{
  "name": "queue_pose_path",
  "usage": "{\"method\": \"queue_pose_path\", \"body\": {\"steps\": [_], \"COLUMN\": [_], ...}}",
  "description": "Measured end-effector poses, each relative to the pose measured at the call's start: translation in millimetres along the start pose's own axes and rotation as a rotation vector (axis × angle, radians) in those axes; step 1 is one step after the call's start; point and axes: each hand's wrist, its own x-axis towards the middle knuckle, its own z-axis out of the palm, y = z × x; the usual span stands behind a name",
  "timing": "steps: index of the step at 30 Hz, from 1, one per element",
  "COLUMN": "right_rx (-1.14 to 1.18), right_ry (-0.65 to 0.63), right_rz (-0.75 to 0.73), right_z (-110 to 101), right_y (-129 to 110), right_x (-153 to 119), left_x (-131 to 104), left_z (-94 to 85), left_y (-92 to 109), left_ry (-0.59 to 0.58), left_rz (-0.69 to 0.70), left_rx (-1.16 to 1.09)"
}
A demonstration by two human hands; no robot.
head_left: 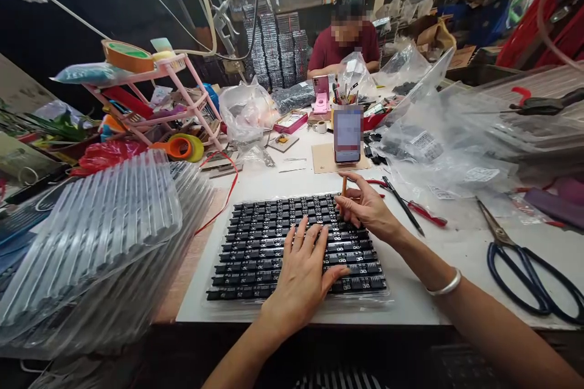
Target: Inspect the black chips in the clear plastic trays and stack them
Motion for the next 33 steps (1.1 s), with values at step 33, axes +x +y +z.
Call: {"method": "queue_pose_path", "body": {"steps": [33], "right_rx": [-0.227], "right_ry": [0.088], "right_rz": [-0.148], "right_z": [16], "right_y": [-6], "right_x": [-8], "left_x": [0], "left_z": [-1.7], "left_y": [8], "left_ry": [-0.010], "left_rz": [0.064], "left_rx": [0.022]}}
